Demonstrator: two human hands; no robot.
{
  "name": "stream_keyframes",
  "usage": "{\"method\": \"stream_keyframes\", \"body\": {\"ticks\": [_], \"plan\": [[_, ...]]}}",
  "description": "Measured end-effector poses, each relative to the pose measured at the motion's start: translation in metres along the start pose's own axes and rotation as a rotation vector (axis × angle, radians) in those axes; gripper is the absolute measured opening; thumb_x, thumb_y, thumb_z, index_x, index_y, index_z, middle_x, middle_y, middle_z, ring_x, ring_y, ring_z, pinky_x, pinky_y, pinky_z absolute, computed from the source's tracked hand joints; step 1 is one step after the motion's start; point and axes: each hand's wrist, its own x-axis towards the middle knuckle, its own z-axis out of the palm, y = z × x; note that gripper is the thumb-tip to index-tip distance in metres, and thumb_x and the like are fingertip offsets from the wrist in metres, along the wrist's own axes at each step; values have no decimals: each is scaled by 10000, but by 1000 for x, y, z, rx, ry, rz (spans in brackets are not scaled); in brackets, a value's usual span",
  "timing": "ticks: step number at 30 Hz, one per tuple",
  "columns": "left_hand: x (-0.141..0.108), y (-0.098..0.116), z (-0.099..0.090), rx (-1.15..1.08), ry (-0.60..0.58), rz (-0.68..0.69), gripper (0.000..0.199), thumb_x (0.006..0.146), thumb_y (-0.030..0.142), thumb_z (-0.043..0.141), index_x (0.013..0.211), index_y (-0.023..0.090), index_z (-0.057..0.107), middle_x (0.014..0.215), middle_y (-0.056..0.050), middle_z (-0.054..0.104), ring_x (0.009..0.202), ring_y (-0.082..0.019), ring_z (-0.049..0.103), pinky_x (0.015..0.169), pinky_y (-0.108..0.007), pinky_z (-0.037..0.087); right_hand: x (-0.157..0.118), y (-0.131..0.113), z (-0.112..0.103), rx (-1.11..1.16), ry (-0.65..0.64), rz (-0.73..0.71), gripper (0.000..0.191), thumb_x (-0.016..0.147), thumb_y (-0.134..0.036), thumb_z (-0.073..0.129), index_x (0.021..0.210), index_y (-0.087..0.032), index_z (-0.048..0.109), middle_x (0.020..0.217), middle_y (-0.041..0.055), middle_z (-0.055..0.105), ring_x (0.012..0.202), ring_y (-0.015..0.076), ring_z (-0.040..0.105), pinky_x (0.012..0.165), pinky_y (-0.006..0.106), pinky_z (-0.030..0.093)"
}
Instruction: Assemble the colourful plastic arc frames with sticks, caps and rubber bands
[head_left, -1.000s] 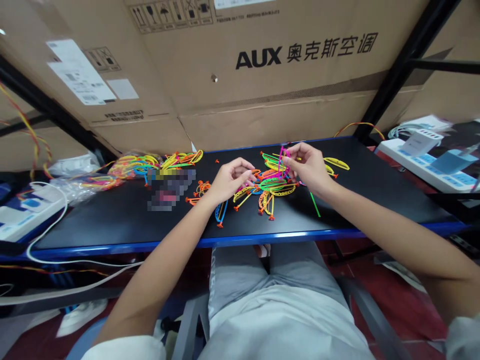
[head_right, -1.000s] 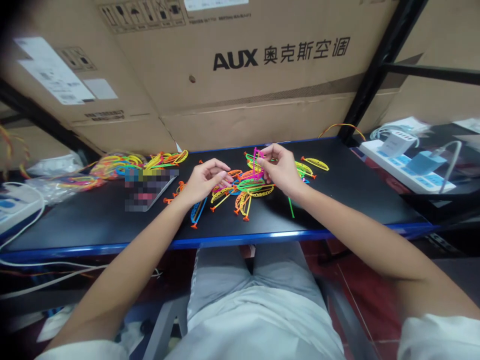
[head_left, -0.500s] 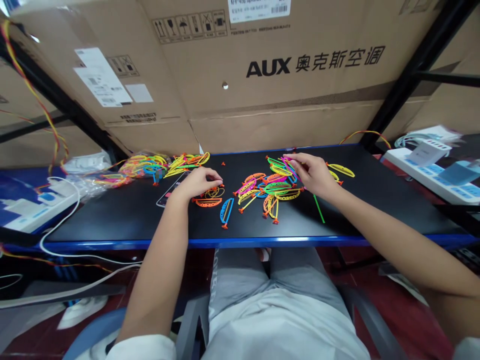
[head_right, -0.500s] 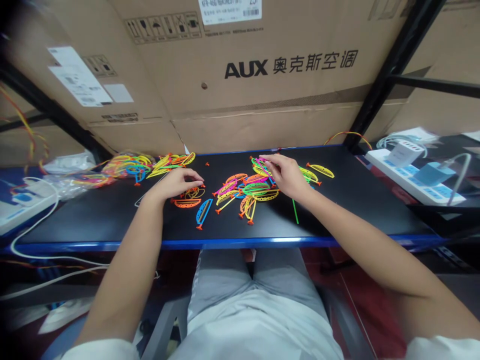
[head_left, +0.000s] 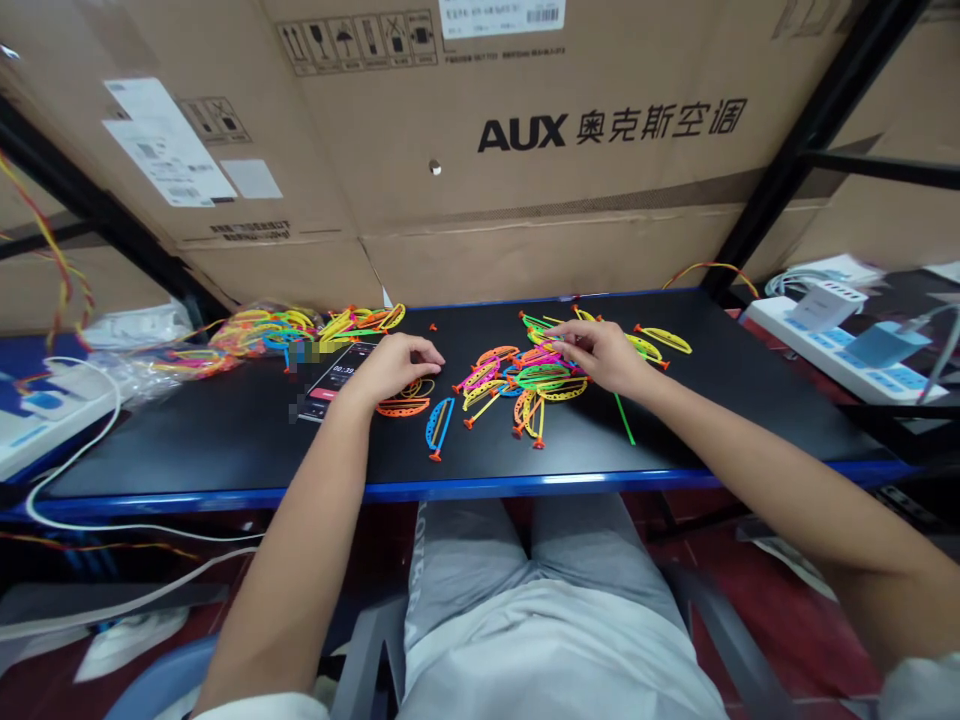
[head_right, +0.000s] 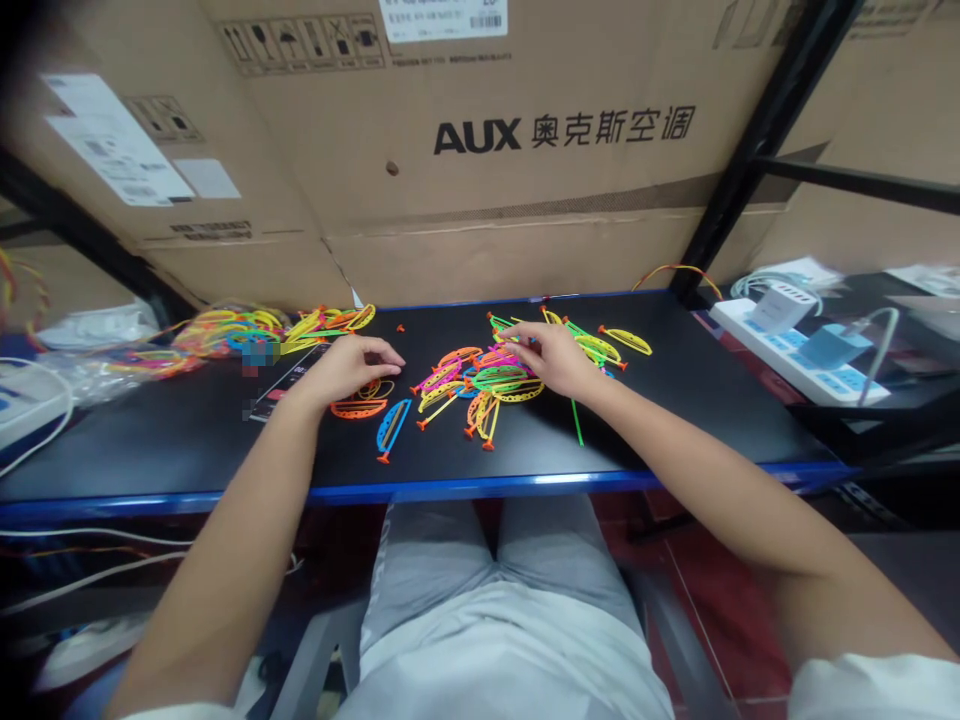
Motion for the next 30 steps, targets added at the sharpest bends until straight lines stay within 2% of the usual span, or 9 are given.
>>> {"method": "stream_keyframes", "body": {"ticks": [2,4,6,9,12,20,25,30], "plan": [[2,19,18,-71,179,129,141,813,355,833,827,218,803,827,-44,788,779,-202,724,781,-356,584,-2,-2,4,92,-30,62,396,926,-506,718,1108,-174,831,743,31,727,557,133,526,543,289,442],[3,42,40,-220,323,205,149,844,338,826,853,197,781,846,-44,771,719,-170,705,733,-335,584,-5,-8,9,210,-71,109,389,886,-505,767,1080,-175,838,757,40,747,558,134,579,517,280,474],[3,61,62,-327,328,239,149,833,306,848,870,189,764,857,-44,768,730,-161,720,733,-320,594,-7,-14,15,317,-117,158,387,847,-499,809,1051,-173,842,734,36,747,507,123,590,458,265,470],[1,76,80,-477,260,213,356,821,263,862,1141,197,722,857,-25,772,758,-167,753,768,-325,626,-10,-24,23,438,-143,221,414,817,-517,837,1027,-160,839,589,-11,676,387,102,536,370,246,435],[0,78,83,-539,212,196,473,814,252,870,1237,201,665,858,-14,766,766,-166,761,782,-329,639,-10,-30,26,521,-146,252,436,794,-543,859,999,-160,835,536,-23,654,399,124,595,392,251,503],[2,75,81,-577,195,190,476,832,226,853,1254,183,637,872,-3,742,741,-133,749,757,-279,623,-9,-30,26,541,-8,212,404,760,-537,888,896,-163,819,597,-3,695,433,143,659,430,270,575],[2,75,82,-575,204,214,463,853,197,831,1262,183,615,880,-2,740,746,-131,757,765,-274,624,-7,-30,27,540,-4,216,415,751,-553,887,890,-168,821,602,0,700,454,146,679,433,265,585],[0,74,86,-552,203,229,414,872,231,832,1222,190,615,881,-8,738,772,-155,776,772,-298,630,-7,-32,28,563,54,215,396,729,-530,906,835,-160,811,632,4,691,470,150,697,455,273,607]]}}
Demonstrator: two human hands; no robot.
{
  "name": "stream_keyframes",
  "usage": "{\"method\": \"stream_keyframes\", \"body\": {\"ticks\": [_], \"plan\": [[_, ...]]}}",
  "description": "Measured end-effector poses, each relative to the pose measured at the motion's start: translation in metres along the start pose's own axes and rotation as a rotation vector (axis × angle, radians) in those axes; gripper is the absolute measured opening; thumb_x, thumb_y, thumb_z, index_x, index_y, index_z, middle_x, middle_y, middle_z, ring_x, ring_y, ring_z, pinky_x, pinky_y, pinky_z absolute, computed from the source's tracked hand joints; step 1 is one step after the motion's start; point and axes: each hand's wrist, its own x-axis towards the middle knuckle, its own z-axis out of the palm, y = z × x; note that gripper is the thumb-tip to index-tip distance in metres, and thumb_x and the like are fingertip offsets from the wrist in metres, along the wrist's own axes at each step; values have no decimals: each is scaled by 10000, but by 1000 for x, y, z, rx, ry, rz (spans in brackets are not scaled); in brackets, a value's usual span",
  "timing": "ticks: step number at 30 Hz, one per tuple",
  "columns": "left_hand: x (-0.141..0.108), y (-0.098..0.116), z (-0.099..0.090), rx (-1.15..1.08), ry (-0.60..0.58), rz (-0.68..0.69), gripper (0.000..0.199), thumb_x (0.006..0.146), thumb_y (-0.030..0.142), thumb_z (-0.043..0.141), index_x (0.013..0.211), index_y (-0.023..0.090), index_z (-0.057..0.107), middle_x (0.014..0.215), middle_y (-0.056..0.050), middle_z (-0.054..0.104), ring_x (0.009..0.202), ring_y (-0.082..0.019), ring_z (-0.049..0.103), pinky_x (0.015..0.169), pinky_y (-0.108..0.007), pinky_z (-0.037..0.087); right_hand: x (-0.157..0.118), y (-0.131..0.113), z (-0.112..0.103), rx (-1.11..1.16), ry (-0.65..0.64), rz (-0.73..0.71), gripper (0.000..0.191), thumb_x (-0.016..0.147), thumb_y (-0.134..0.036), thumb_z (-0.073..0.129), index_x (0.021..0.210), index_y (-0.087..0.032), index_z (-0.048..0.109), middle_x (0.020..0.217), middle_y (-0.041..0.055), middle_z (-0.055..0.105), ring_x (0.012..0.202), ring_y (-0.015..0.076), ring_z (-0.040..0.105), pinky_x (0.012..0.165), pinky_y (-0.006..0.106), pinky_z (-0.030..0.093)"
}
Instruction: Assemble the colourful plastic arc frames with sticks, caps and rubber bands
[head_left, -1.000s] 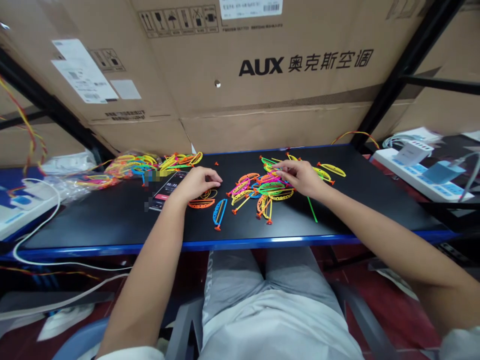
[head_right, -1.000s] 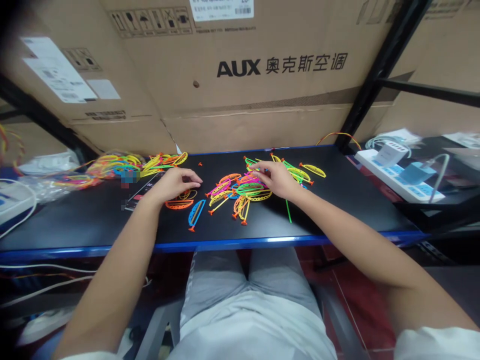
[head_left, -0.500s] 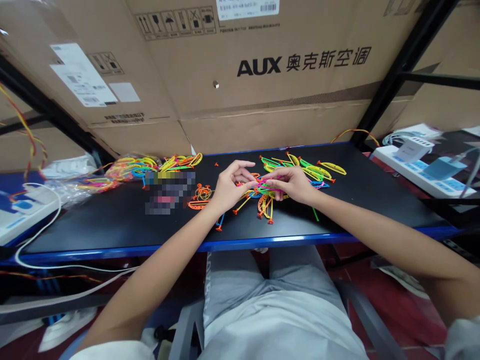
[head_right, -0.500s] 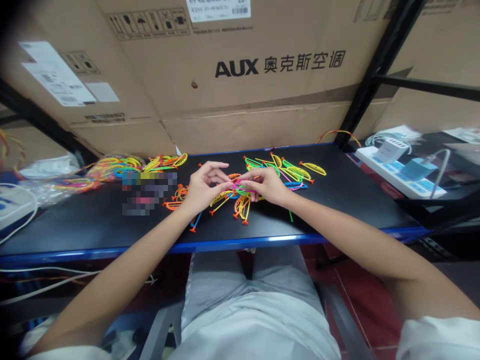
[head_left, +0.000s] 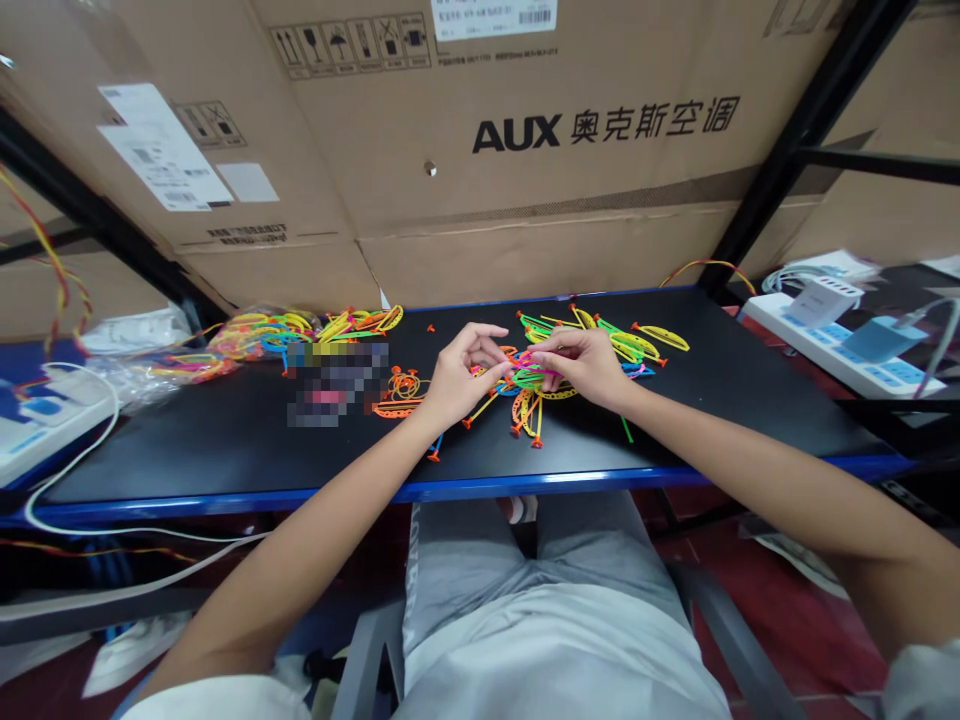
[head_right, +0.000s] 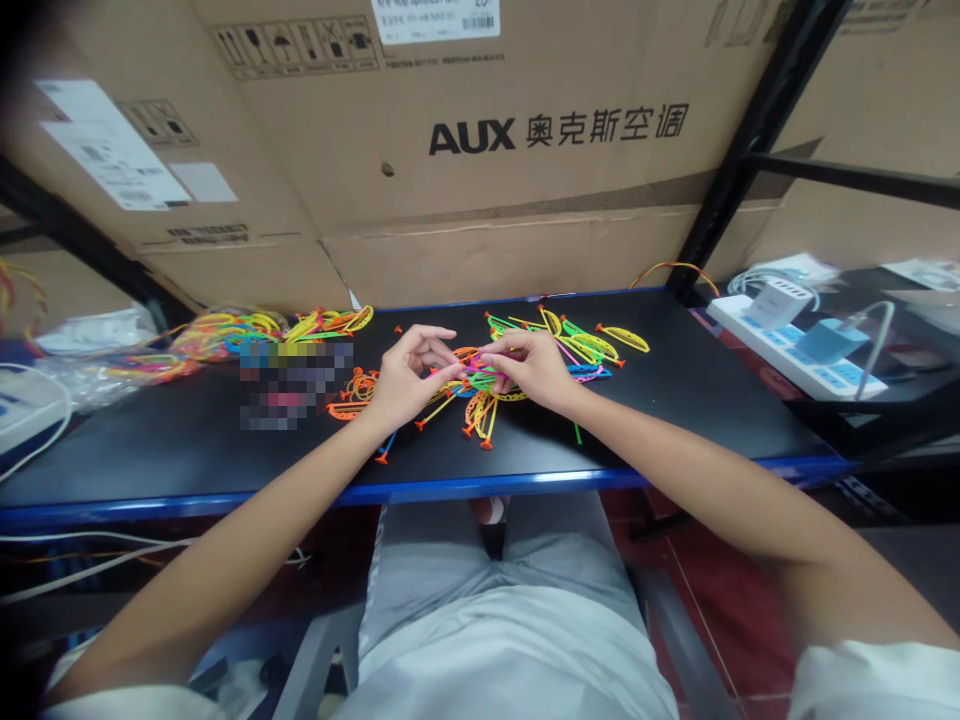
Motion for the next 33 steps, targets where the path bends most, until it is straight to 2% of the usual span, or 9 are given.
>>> {"method": "stream_keyframes", "body": {"ticks": [6,11,16,25,33], "plan": [[-2,-1,2,-14,12,20,371,899,246,811,1205,191,609,893,-3,720,763,-149,777,750,-281,616,-3,-1,5,40,42,-25,371,720,-512,916,794,-170,791,681,15,692,489,174,713,456,301,621],[-2,3,3,-33,-28,-11,409,889,253,822,1234,198,609,886,-2,725,762,-154,782,752,-282,621,-6,-4,9,47,69,-53,364,715,-525,925,787,-193,792,710,11,679,507,175,717,446,302,619],[1,4,2,-80,67,-8,440,871,299,850,1214,201,595,880,5,718,732,-149,777,723,-274,636,-5,-4,8,45,91,-74,351,734,-500,922,792,-178,793,745,28,662,518,186,713,462,339,612],[2,-3,4,-105,43,65,372,883,201,829,1185,199,610,882,18,712,724,-125,780,722,-241,645,-4,1,9,54,105,-98,349,732,-504,921,792,-184,795,714,2,669,499,168,706,456,312,600],[2,-4,4,-83,35,47,353,886,168,800,1175,203,601,871,22,705,731,-134,788,714,-243,649,-3,3,8,46,100,-82,347,747,-508,903,798,-184,790,718,11,691,504,165,710,460,304,606]]}}
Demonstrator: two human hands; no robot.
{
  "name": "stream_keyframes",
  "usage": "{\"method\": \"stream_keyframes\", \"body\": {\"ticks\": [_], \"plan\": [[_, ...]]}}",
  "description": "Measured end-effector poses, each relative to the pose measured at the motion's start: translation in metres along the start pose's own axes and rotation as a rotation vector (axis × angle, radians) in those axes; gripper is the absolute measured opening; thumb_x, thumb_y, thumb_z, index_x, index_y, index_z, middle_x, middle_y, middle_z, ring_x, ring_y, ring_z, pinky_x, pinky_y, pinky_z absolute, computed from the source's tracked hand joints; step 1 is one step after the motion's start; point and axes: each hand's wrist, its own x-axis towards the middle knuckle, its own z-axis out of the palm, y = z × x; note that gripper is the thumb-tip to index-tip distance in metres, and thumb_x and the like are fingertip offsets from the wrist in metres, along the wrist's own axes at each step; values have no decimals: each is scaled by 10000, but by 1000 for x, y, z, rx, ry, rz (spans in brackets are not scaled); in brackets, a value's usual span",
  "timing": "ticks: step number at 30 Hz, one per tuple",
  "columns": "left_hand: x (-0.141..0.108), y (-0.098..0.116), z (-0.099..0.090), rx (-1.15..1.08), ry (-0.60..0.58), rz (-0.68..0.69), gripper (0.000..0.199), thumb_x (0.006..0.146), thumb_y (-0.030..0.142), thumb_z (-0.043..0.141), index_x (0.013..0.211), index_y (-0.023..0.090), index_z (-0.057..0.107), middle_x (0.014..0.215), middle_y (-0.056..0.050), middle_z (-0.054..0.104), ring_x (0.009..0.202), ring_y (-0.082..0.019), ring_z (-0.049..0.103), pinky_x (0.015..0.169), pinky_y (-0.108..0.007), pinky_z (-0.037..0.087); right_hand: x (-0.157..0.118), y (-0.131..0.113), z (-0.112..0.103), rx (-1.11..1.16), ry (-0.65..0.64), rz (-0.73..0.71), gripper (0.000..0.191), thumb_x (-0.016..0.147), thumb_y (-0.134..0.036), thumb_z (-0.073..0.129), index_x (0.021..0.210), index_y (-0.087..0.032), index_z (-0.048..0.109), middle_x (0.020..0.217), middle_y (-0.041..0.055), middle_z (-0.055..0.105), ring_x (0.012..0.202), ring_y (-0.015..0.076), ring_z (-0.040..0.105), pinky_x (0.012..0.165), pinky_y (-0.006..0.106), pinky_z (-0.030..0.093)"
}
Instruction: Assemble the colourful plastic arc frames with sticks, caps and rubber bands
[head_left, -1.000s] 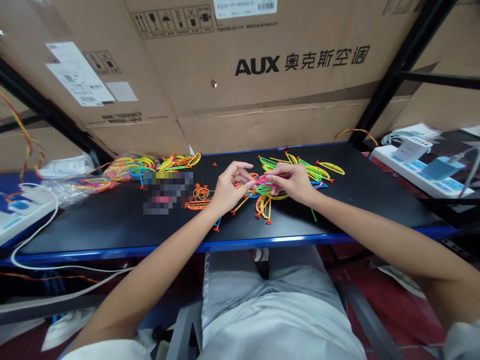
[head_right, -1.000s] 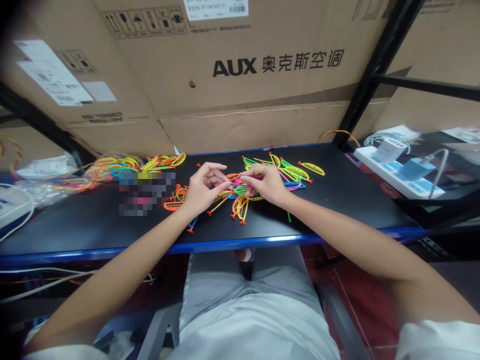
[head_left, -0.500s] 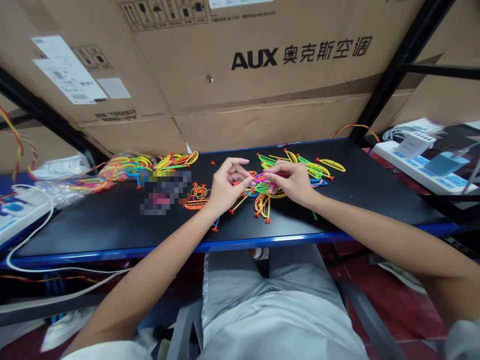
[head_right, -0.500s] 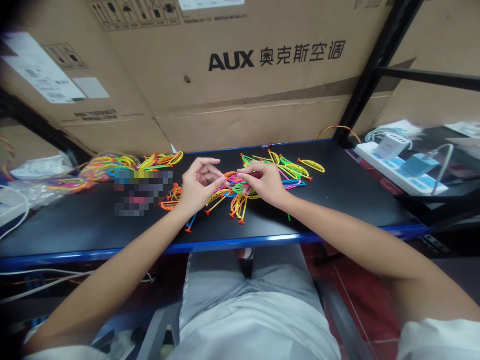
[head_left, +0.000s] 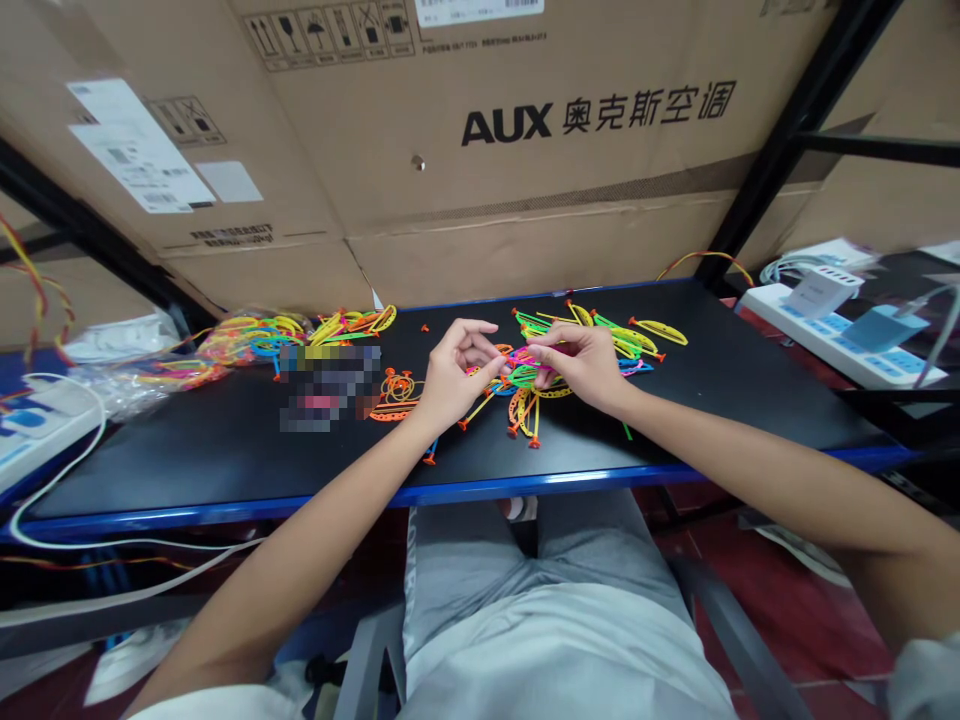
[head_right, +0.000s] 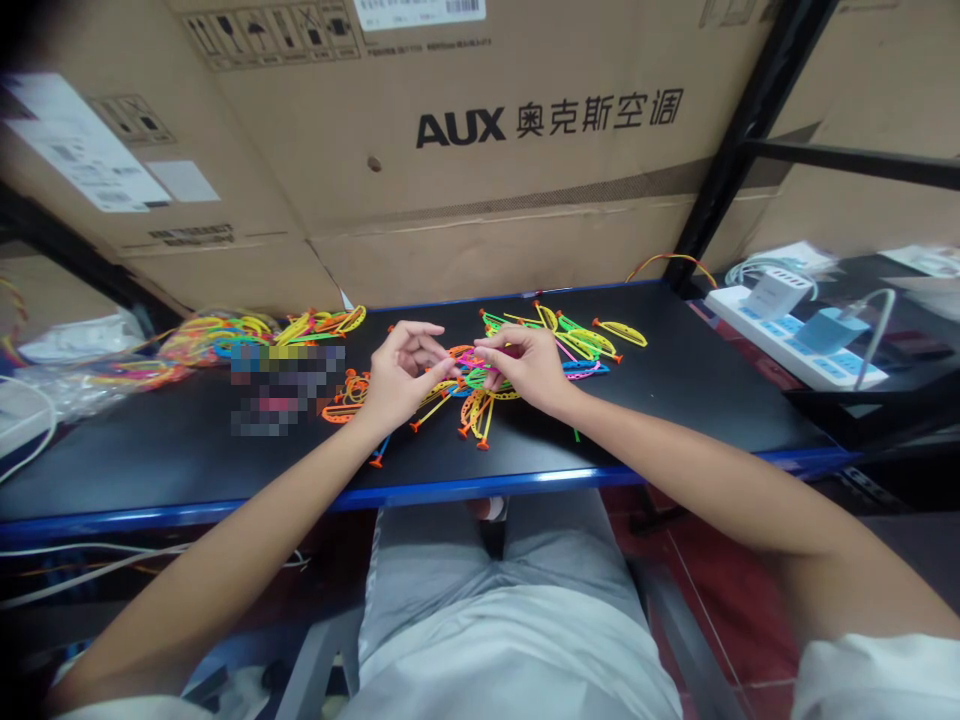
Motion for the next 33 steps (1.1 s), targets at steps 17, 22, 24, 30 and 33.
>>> {"method": "stream_keyframes", "body": {"ticks": [17,22,24,30,33], "plan": [[1,1,1,-32,25,0,347,873,200,825,1113,205,574,842,30,704,707,-141,792,695,-247,661,0,-2,1,-22,1,-14,350,758,-513,891,805,-181,792,735,15,678,501,162,709,450,304,606],[0,2,1,-34,19,-5,340,874,193,819,1111,207,576,846,27,704,708,-141,790,687,-243,658,-1,-1,1,-10,-6,-21,343,763,-508,887,792,-180,787,735,9,685,496,166,716,448,301,609],[0,3,1,-35,16,-7,333,876,194,816,1107,207,578,843,28,700,706,-143,791,683,-244,658,-1,0,1,-16,2,-25,344,764,-514,889,796,-186,790,725,4,682,498,162,714,448,294,608],[-1,3,1,-52,17,-15,326,871,195,818,1100,205,587,845,31,699,710,-144,797,683,-240,658,-2,0,1,-30,16,-31,362,762,-543,889,812,-196,796,712,-1,678,500,151,699,450,291,602],[-1,4,2,-55,23,-28,320,875,223,820,1095,205,589,844,30,699,709,-147,798,673,-240,657,-3,-2,2,-27,22,-31,365,760,-547,889,809,-199,792,718,-1,683,500,148,696,453,292,600]]}}
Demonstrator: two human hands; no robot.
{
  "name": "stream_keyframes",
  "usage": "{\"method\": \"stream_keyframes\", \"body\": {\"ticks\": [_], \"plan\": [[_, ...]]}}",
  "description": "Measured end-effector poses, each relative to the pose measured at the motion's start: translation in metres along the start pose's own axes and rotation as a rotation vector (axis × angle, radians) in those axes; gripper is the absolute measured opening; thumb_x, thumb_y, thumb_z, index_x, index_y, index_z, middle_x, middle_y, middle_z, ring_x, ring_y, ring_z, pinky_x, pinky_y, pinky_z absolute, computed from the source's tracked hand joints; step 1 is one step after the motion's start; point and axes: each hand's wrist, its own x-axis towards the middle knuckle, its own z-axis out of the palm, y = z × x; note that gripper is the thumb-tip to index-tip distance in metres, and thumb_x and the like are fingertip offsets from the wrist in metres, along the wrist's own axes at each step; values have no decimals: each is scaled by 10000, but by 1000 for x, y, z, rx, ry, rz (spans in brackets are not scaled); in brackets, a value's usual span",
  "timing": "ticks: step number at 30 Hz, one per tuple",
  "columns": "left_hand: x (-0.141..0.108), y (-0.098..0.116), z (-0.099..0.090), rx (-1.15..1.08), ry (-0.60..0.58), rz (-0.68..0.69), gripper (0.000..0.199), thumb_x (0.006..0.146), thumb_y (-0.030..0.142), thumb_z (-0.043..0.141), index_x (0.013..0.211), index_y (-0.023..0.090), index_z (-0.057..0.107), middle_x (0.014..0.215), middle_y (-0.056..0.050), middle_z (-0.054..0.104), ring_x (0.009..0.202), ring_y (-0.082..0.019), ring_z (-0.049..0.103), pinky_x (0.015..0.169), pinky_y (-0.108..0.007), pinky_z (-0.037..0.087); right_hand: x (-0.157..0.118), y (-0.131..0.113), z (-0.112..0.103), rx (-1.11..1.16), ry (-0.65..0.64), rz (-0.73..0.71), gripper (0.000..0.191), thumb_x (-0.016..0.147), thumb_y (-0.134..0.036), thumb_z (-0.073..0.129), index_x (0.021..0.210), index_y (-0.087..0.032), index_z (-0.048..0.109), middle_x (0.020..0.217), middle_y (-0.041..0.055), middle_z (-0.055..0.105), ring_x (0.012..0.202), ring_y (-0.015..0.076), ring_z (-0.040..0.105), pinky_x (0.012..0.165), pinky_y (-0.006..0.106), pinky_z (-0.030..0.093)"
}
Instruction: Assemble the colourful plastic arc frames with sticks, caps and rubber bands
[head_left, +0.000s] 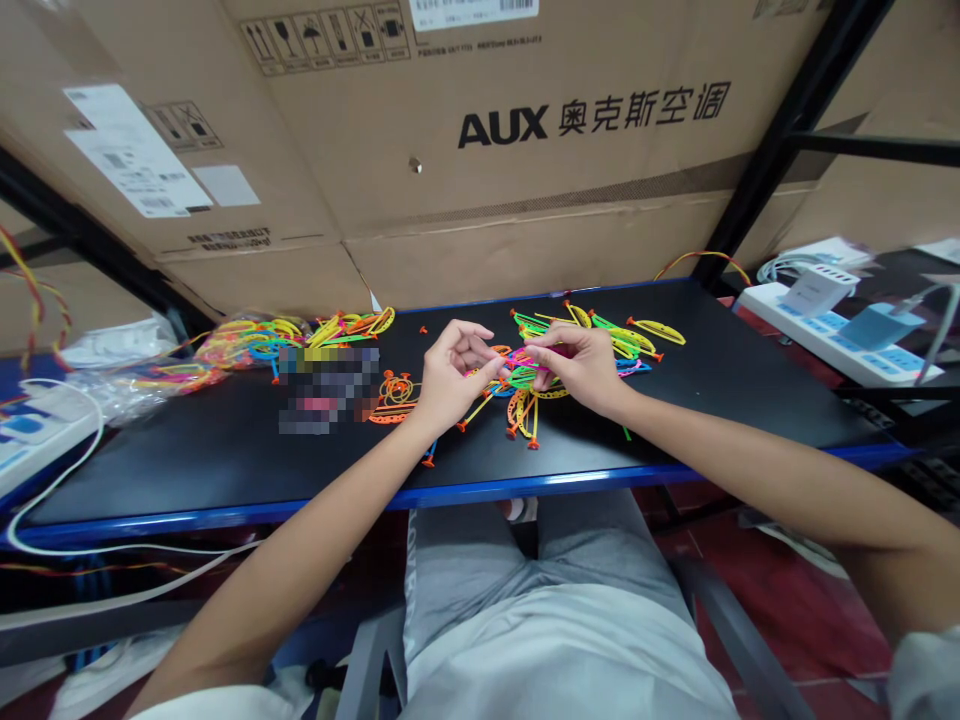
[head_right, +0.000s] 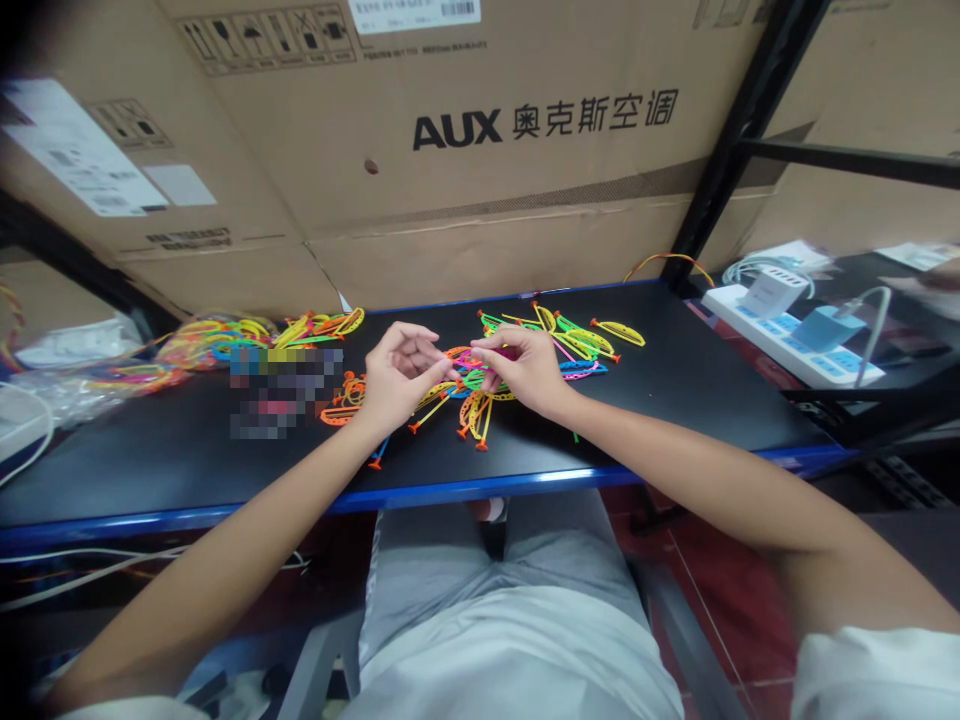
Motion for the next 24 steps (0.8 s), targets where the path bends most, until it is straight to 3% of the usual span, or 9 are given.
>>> {"method": "stream_keyframes", "body": {"ticks": [12,21,24], "plan": [[2,-2,7,22,74,-29,329,843,319,861,980,217,580,807,24,700,669,-146,781,625,-241,641,0,-2,2,17,50,21,390,745,-573,879,798,-202,769,735,19,704,489,153,689,456,306,585],[0,2,11,65,83,-4,306,829,277,855,904,213,565,785,32,694,634,-136,764,616,-244,626,-5,-8,1,-106,45,-178,255,860,-487,813,812,-237,792,748,-3,659,498,144,683,450,311,562],[-1,4,12,81,68,8,292,848,272,842,900,215,560,779,29,702,632,-137,762,623,-251,626,-5,-8,2,-119,54,-164,266,857,-505,807,813,-243,787,744,-2,660,510,143,676,459,313,560]]}}
